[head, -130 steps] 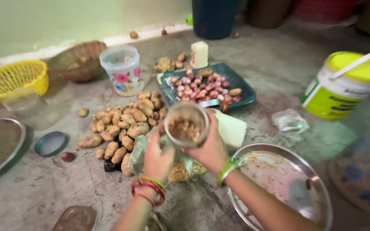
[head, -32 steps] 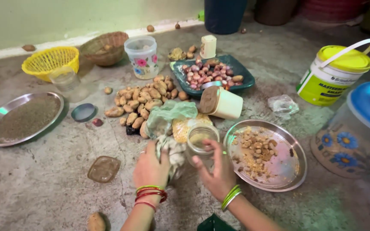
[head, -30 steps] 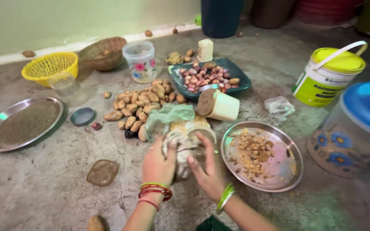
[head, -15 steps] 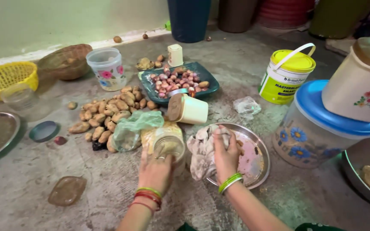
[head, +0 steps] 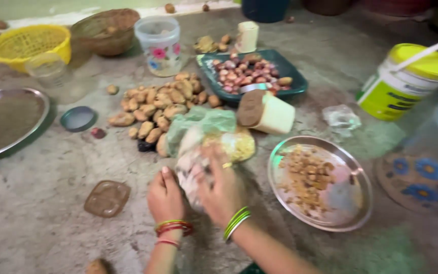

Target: The person sits on the floor and organizes groceries by transferring a yellow grain from a plastic bag into a small plastic container, then wiping and closing the container. They also wipe the exterior of a second container with a cloth.

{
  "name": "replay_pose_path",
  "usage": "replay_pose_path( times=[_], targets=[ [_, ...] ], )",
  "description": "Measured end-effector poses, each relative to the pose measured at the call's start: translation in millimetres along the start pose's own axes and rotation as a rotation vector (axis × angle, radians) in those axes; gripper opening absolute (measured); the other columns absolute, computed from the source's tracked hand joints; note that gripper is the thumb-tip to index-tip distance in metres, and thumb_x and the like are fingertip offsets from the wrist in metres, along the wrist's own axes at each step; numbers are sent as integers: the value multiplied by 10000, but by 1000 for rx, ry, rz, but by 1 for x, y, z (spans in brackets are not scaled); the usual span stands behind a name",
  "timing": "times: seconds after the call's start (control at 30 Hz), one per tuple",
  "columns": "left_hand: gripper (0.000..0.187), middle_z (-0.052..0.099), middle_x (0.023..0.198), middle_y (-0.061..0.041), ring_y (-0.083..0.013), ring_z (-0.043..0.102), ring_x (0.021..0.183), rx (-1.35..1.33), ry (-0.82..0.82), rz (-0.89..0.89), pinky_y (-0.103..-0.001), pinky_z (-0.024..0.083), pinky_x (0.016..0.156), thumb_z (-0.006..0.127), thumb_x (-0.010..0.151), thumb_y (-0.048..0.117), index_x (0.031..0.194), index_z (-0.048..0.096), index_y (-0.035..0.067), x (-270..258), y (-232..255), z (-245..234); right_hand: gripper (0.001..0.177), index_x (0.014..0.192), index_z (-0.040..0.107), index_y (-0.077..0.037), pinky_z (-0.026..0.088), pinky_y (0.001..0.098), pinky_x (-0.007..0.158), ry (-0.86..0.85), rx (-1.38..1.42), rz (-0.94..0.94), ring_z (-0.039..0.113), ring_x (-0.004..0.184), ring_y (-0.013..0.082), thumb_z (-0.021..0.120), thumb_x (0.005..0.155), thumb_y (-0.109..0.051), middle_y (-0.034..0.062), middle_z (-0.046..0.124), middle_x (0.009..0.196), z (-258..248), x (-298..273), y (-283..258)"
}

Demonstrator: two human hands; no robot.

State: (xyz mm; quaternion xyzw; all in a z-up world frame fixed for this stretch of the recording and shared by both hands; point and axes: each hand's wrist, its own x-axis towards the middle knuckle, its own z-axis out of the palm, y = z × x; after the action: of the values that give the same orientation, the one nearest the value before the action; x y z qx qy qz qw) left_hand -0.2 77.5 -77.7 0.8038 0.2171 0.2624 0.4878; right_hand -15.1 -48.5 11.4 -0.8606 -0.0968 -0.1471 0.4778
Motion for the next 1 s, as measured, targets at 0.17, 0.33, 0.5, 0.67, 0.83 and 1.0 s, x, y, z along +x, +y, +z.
replay_pose_path(
  times=[0.17, 0.33, 0.5, 0.67, 0.83, 1.0],
  targets=[
    [661, 699, 751, -240, -427, 654, 704, 1, 46, -294, -531, 471, 664, 382, 1040, 550, 836, 747, 38, 16, -24, -1, 399, 1280, 701, -193, 492, 503, 1001, -21, -419, -161, 646, 1222, 353, 551, 983, -414, 87, 599, 1429, 74, 4, 8],
    [716, 653, 676, -251, -450, 624, 604, 56, 86, -307, -565, 435, 598, 400, 1055, 565, 752, 744, 15, 25, -33, 10, 489, 1128, 747, -126, 498, 525, 962, -211, -518, 68, 689, 1073, 366, 465, 973, -493, 150, 708, 1216, 78, 53, -10],
    [523, 654, 666, -227, -407, 630, 570, 65, 221, -45, -509, 454, 545, 568, 987, 497, 805, 777, 53, 23, -18, 10, 568, 1100, 773, -72, 516, 482, 987, -480, -391, 323, 684, 1065, 402, 459, 963, -525, 256, 711, 1098, 108, 112, 85],
    [468, 637, 631, -197, -340, 576, 520, 14, 244, 5, -457, 440, 513, 628, 988, 459, 808, 759, 47, 22, -20, 10, 455, 1302, 656, -154, 487, 513, 979, -297, -399, 113, 604, 1154, 425, 540, 930, -388, 213, 617, 1283, 95, 67, 41],
    [504, 560, 548, -119, -193, 443, 479, -133, 186, -74, -402, 391, 483, 653, 998, 434, 728, 685, 9, 30, -45, 19, 379, 1302, 643, -216, 521, 505, 982, -65, -546, -252, 605, 1237, 368, 580, 931, -265, 87, 608, 1385, 82, 5, 18],
    [615, 438, 478, -22, -91, 350, 510, -237, 114, -173, -354, 314, 463, 719, 970, 446, 581, 589, -11, 32, -28, 13, 387, 1308, 647, -177, 547, 504, 827, -103, -547, -194, 638, 1052, 392, 544, 953, -291, 123, 638, 1251, 63, 14, -8]
  ],
)
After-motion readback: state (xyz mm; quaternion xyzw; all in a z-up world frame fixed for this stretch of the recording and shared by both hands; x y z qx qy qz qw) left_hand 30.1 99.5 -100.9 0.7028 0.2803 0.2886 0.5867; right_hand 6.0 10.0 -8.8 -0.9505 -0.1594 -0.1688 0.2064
